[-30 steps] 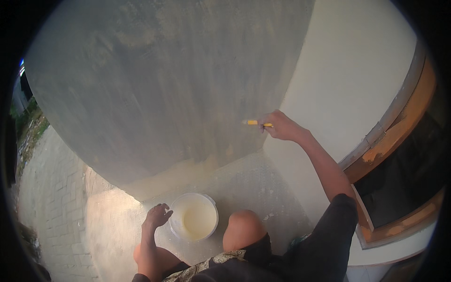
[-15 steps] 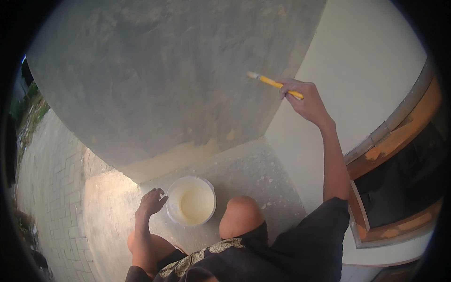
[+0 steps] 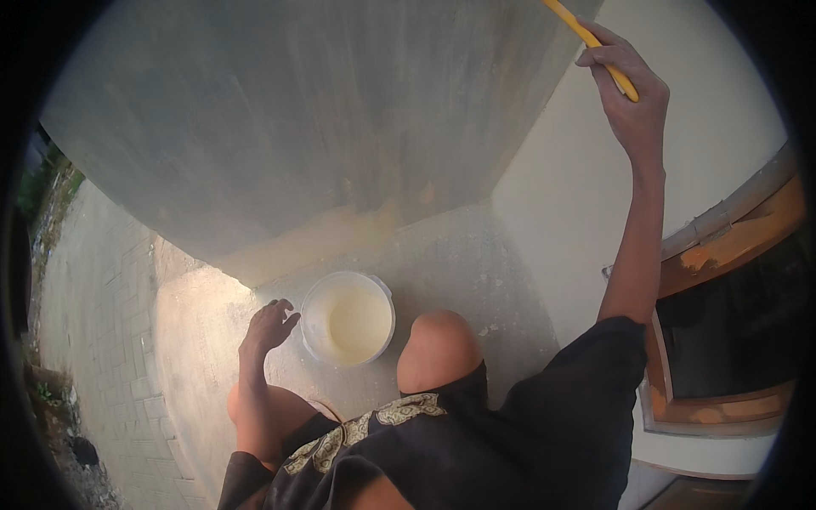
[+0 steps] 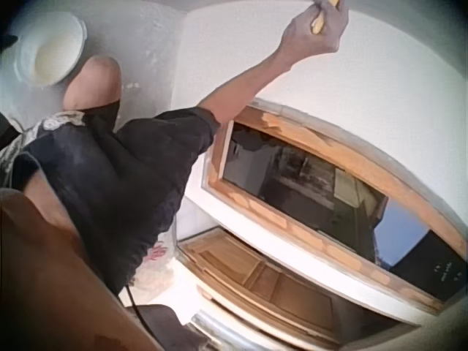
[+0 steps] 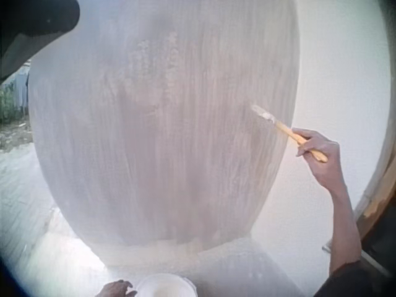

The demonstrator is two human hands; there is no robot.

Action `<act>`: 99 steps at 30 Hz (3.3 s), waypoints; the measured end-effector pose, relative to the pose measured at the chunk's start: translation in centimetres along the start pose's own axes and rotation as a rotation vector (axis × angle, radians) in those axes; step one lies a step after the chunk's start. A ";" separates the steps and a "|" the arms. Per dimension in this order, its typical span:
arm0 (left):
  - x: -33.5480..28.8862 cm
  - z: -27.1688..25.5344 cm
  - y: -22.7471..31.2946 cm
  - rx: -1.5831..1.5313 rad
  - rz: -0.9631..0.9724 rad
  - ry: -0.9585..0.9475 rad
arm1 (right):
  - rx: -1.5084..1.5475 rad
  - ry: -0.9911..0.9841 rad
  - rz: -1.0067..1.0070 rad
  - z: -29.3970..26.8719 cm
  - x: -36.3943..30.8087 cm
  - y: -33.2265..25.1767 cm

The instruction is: The person paints the exterior wall of a building using a brush, periodically dipping the brush into a bucket of yellow paint.

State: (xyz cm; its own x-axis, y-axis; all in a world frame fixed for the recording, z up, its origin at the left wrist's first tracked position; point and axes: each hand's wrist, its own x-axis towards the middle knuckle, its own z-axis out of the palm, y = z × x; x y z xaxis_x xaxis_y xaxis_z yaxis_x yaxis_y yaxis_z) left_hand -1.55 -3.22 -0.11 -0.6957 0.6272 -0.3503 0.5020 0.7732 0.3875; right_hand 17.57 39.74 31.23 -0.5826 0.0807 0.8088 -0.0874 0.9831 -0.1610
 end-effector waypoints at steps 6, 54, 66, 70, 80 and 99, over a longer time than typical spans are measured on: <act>0.4 0.8 -0.2 0.047 0.037 -0.010 | 0.198 -0.717 0.301 8.2 -6.9 -0.1; 1.5 4.9 -2.7 -0.067 -0.138 -0.282 | 0.714 -0.842 0.495 25.8 -28.2 -9.6; 3.0 3.2 -0.4 0.024 -0.120 -0.096 | 0.625 -1.317 0.099 27.9 -23.5 -12.6; 3.9 4.3 0.2 0.018 -0.053 -0.014 | 0.451 -1.457 -0.021 29.5 -22.3 -14.6; 5.8 5.2 1.3 0.014 -0.090 -0.122 | 0.276 -1.472 0.083 29.3 -20.9 -14.7; 7.0 3.5 2.4 -0.294 -0.152 -0.366 | 0.233 -1.718 -0.083 32.5 -20.9 -18.3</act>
State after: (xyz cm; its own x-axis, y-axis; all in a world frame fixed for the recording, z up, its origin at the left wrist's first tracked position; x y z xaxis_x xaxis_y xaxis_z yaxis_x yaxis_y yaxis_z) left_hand -3.40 3.34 -4.61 -0.4969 0.5416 -0.6781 0.2055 0.8326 0.5144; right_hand 5.08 14.68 -1.16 -0.6819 -0.3697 -0.6311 -0.1746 0.9202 -0.3504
